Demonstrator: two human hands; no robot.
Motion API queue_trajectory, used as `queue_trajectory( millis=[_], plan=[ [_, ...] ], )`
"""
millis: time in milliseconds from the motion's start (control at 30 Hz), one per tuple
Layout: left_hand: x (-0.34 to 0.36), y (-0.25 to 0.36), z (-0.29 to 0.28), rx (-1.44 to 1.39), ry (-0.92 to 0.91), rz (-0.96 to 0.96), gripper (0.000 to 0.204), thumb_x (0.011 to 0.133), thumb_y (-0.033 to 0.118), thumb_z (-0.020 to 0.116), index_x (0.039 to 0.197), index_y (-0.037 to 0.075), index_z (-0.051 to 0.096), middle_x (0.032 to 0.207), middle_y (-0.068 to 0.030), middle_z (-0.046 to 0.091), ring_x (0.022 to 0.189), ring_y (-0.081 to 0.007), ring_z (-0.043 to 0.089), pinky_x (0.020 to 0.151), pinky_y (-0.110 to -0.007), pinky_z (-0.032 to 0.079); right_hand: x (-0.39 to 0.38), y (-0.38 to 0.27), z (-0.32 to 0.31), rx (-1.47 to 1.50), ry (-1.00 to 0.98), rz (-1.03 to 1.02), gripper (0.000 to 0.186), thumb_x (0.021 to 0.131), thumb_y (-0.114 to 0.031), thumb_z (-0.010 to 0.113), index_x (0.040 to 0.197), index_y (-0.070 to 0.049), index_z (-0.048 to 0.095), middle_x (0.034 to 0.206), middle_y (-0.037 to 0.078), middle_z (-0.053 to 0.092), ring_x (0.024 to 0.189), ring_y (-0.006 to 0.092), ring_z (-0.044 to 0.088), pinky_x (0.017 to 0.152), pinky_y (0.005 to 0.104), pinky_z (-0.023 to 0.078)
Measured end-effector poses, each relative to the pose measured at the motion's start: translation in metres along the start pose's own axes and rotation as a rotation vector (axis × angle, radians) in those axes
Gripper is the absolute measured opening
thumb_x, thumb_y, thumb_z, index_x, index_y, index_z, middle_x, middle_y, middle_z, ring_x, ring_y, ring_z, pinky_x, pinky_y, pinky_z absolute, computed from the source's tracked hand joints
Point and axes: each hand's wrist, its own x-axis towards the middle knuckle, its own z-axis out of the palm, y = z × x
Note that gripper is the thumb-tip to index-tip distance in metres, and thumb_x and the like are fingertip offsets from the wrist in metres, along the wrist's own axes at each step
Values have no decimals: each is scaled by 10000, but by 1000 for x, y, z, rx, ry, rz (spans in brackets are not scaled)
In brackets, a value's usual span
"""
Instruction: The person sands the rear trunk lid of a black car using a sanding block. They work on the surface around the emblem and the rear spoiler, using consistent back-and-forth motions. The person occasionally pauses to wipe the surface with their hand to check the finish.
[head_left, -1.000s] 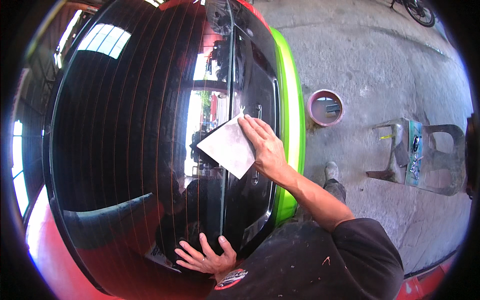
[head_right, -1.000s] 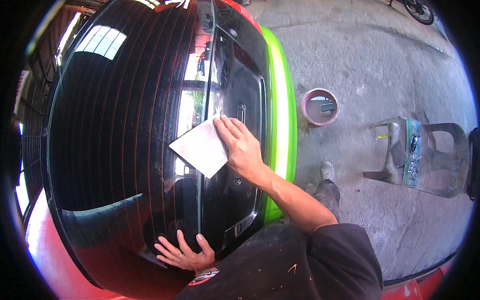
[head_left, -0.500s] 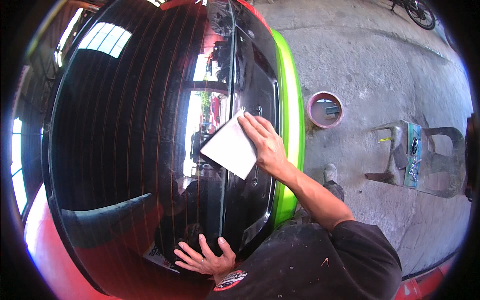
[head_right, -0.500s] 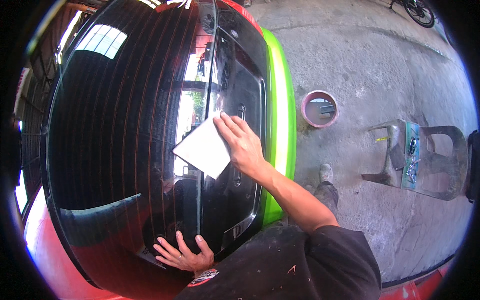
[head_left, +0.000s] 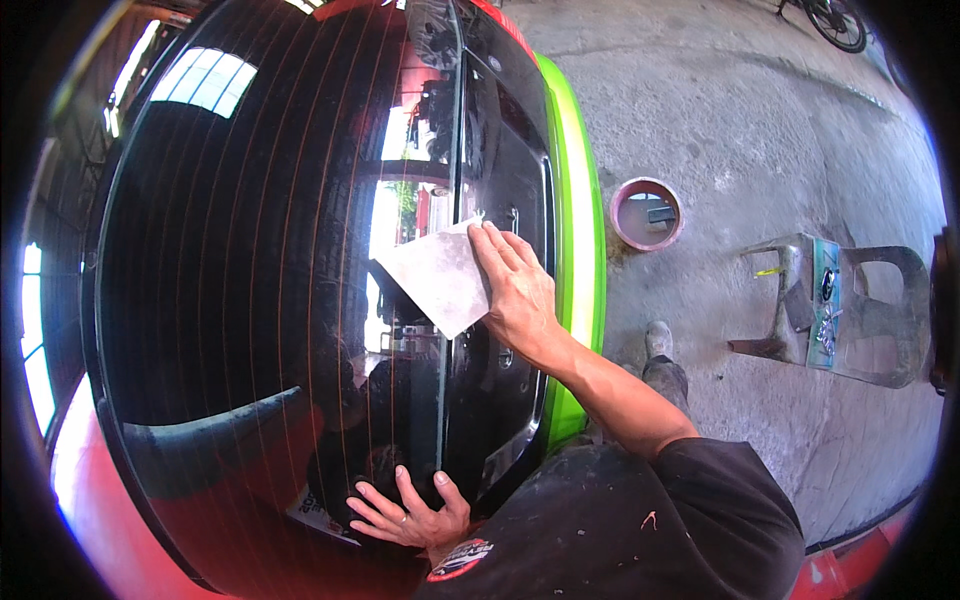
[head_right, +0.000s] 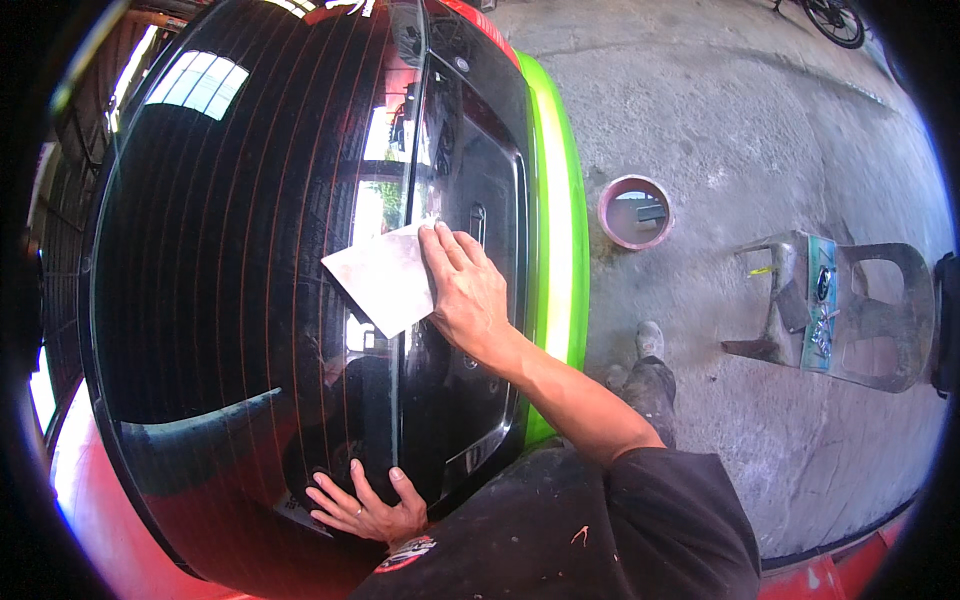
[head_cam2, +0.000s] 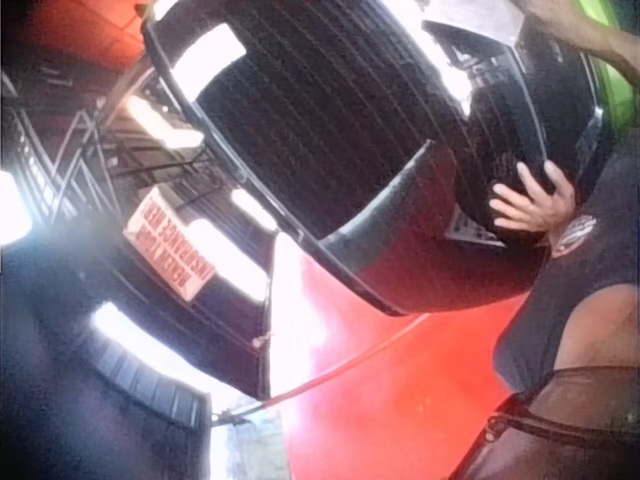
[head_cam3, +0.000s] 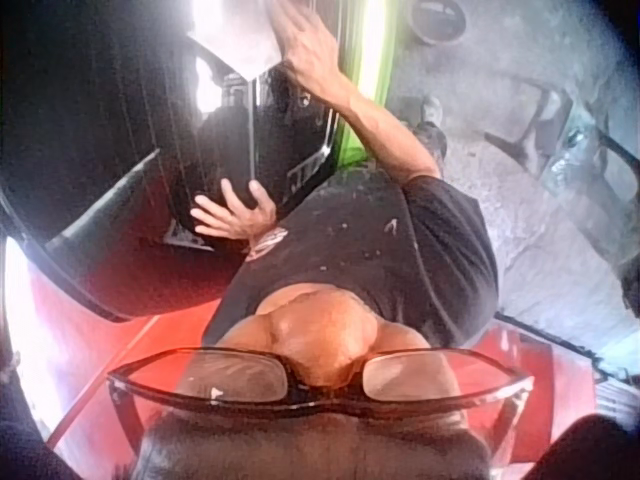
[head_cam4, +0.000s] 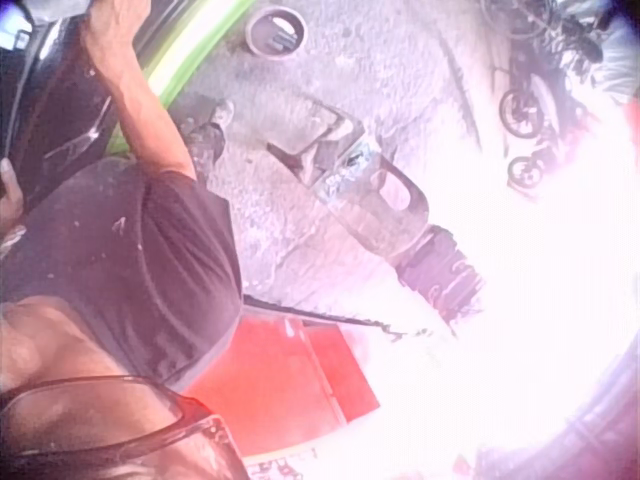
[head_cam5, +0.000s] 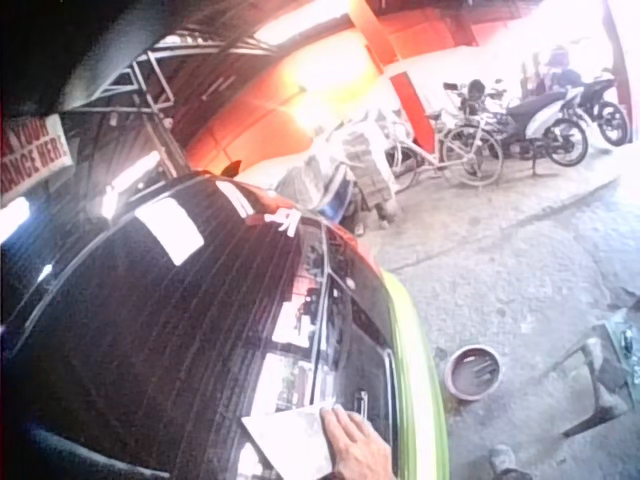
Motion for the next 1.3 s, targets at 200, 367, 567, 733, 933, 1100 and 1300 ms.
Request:
queue_trajectory(
  millis=[200,367,567,733,933,1100,1300],
  plan=[
    [1,2,2,-1,5,2,489,946,417,593,1313,95,628,1551,-276,393,1474,-487,293,1174,-691,138,15,8,0,50,-5,69,815,722,-185,812,1445,-16,478,1436,250,526,1299,415,518,1074,450,461],
    [-6,-2,3,8,-9,-5,485,955,447,577,1299,109,632,1565,-267,370,1470,-514,277,1166,-715,118,-3,10,3,16,-19,-22,747,798,-300,770,1428,-8,494,1420,247,545,1308,413,522,1063,449,472],
    [-1,-1,5,9,-7,-2,477,957,437,580,1300,111,633,1566,-268,369,1470,-513,278,1167,-713,120,-7,5,6,42,19,7,755,791,-253,771,1442,-11,475,1418,252,543,1310,421,520,1072,464,464],
    [-3,0,5,17,10,6,486,958,437,582,1310,106,629,1569,-272,361,1470,-512,279,1170,-707,123,2,2,-5,77,-21,38,765,773,-251,789,1432,-8,484,1411,246,553,1307,416,527,1073,466,465],
    [-2,0,5,14,-9,1,500,955,439,590,1326,105,617,1571,-273,358,1473,-508,277,1170,-704,126,3,4,-3,41,-18,40,757,761,-244,795,1421,-16,502,1412,237,556,1288,405,541,1045,459,486],
    [-2,1,5,19,6,7,496,957,441,587,1316,101,624,1570,-274,360,1472,-507,279,1169,-706,128,3,11,0,55,3,26,760,751,-241,798,1415,-16,507,1400,239,564,1269,414,552,1039,454,492],
    [-4,0,6,17,10,-3,496,959,454,576,1303,101,635,1561,-275,376,1467,-509,292,1167,-708,132,14,11,-4,80,-1,49,782,740,-264,813,1412,-9,505,1390,247,567,1279,414,542,1042,460,490]
  ],
)
